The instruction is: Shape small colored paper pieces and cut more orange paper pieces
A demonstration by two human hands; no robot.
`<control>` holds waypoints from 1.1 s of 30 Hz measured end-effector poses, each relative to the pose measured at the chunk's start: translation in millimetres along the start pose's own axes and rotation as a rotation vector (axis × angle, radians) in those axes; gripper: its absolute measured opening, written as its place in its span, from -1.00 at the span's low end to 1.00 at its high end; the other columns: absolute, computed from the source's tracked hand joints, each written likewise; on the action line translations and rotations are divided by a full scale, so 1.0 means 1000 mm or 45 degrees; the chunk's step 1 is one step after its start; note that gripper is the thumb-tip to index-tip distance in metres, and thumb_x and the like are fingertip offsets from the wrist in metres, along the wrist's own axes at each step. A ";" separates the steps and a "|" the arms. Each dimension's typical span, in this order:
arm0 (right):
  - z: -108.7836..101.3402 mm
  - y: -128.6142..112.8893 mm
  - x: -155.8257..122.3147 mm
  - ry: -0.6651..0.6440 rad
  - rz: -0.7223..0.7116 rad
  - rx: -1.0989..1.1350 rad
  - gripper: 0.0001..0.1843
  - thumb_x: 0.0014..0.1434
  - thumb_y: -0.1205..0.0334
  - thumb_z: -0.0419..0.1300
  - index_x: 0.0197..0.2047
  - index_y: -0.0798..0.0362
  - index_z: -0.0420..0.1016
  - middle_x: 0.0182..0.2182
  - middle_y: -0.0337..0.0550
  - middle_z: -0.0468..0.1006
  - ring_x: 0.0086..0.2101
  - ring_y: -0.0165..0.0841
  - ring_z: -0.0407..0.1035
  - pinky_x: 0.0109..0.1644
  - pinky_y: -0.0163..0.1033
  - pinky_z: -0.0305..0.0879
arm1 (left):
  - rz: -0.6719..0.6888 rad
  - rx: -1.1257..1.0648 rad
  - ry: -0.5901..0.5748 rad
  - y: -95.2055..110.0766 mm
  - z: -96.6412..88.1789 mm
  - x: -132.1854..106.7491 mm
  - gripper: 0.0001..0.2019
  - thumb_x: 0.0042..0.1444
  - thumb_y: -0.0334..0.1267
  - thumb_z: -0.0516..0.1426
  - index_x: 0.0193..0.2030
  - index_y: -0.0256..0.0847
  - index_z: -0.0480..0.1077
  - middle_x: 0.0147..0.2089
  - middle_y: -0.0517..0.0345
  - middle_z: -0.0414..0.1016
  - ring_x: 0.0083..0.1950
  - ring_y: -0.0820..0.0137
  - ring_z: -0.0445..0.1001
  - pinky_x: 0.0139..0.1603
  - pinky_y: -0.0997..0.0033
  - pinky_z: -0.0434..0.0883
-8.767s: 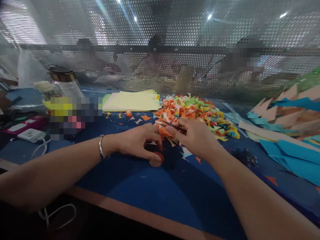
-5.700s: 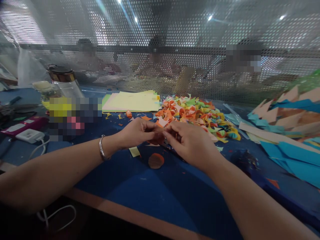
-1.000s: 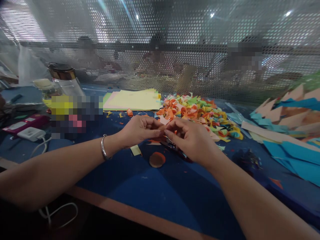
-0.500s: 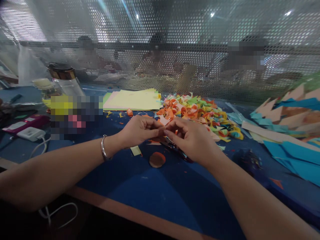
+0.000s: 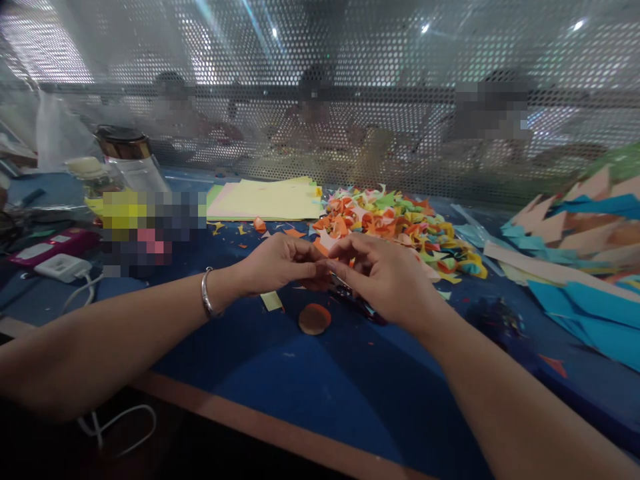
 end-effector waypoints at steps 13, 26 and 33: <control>0.000 0.001 0.000 -0.119 0.064 0.088 -0.49 0.17 -0.32 0.28 -0.26 0.01 0.52 -0.53 -0.21 0.53 -0.63 -0.39 0.39 -0.58 -0.28 0.28 | 0.030 0.278 -0.066 -0.004 -0.003 0.002 -0.88 0.13 -0.37 0.30 -0.40 -0.29 0.48 -0.43 0.22 0.57 -0.40 0.54 0.58 -0.26 0.52 0.52; -0.002 0.000 0.001 -0.150 0.087 0.094 -0.53 0.19 -0.28 0.27 -0.27 0.01 0.48 -0.60 -0.23 0.47 -0.64 -0.40 0.36 -0.59 -0.28 0.24 | 0.120 0.354 -0.130 -0.002 -0.004 0.000 -0.86 0.23 -0.40 0.22 -0.38 -0.28 0.45 -0.42 0.24 0.56 -0.40 0.56 0.59 -0.29 0.55 0.51; -0.002 -0.002 0.000 -0.121 0.097 0.102 -0.51 0.16 -0.30 0.27 -0.28 0.00 0.47 -0.67 -0.27 0.44 -0.67 -0.40 0.34 -0.63 -0.31 0.23 | 0.051 0.319 -0.157 0.001 -0.004 0.000 -0.85 0.19 -0.29 0.31 -0.36 -0.30 0.51 -0.38 0.18 0.59 -0.37 0.55 0.59 -0.23 0.52 0.51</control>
Point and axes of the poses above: each hand's wrist, its own x-axis towards the middle knuckle, its own z-axis out of the palm, y = z × x, the point moved 1 cm from there along x, towards the middle knuckle
